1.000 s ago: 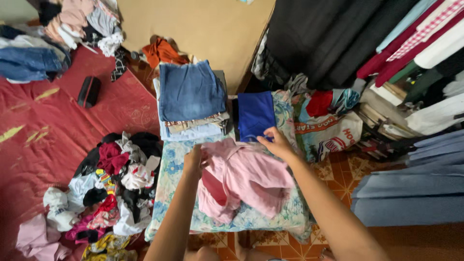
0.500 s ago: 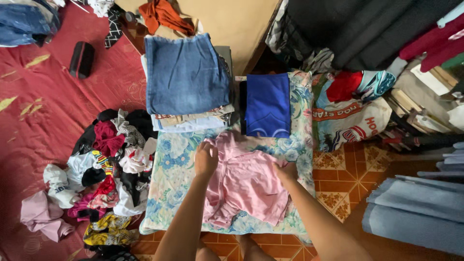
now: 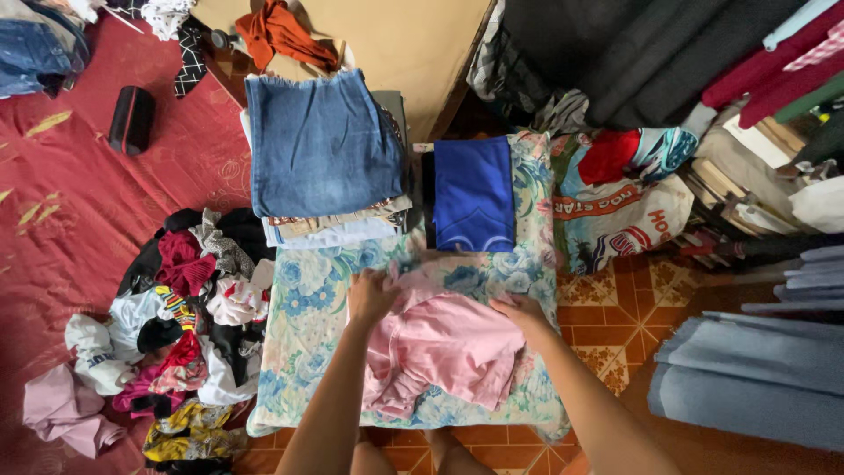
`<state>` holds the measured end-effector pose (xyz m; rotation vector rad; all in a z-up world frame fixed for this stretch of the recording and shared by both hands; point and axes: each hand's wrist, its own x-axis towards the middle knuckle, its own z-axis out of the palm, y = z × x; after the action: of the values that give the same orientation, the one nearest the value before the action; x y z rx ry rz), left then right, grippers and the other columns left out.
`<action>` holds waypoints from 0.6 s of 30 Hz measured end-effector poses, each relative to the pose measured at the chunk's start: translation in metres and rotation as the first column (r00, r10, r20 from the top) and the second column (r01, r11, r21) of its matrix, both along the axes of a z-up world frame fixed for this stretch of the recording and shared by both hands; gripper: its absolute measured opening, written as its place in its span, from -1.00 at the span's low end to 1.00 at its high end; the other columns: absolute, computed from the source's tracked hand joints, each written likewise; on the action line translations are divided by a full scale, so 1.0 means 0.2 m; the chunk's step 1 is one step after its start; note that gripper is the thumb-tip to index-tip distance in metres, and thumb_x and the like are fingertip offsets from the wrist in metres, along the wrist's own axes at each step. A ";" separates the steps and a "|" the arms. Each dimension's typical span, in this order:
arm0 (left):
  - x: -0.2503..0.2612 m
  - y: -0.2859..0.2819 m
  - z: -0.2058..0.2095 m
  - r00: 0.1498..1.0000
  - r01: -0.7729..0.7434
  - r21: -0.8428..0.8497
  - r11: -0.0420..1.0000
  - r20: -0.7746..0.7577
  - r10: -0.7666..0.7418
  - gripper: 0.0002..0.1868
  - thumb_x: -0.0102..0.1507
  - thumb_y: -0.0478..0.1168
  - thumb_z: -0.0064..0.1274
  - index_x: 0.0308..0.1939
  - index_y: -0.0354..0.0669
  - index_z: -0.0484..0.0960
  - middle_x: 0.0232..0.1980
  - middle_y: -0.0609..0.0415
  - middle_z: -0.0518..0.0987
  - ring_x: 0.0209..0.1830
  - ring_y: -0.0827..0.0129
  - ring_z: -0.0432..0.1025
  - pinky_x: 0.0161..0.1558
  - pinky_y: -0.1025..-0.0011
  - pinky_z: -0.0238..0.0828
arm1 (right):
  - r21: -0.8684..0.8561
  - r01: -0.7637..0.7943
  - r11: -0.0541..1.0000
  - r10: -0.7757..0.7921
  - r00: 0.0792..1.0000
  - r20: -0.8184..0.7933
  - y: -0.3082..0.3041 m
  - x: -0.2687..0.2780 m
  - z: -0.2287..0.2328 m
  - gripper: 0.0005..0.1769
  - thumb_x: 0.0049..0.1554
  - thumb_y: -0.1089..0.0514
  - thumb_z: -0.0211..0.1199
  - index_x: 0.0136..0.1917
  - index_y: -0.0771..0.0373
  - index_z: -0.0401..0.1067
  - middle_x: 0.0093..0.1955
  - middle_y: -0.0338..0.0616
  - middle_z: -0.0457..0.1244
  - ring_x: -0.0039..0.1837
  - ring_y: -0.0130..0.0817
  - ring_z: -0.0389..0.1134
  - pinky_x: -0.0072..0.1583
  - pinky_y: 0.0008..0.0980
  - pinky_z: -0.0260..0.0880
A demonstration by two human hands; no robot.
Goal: The person folds several items of clothing one by one on a small table. They pick up a pair of jeans, a black shirt, a blue jersey, and a pink shirt from a pile on a nearby sofa, fold each item neatly, and place them in a stack on the table.
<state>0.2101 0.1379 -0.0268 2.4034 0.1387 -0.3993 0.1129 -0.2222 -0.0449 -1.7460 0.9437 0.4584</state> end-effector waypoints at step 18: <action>-0.01 0.24 1.10 0.988 -0.009 -0.923 0.386 0.050 0.144 -0.59 0.48 -0.12 0.04 -0.46 -0.15 0.56 -0.42 0.33 0.38 -0.41 0.65 0.13 -0.32 0.55 0.06 | 0.313 0.052 0.948 -0.280 0.601 0.748 -0.08 -0.01 1.05 -0.76 0.26 0.18 0.27 0.15 0.34 0.47 0.10 -0.22 0.38 0.12 -0.53 0.33 0.19 -0.54 0.29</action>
<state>0.2087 0.1866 0.1924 1.2520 -0.0402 -0.1812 0.1114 -0.2374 0.1642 -1.3636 0.3571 -0.3203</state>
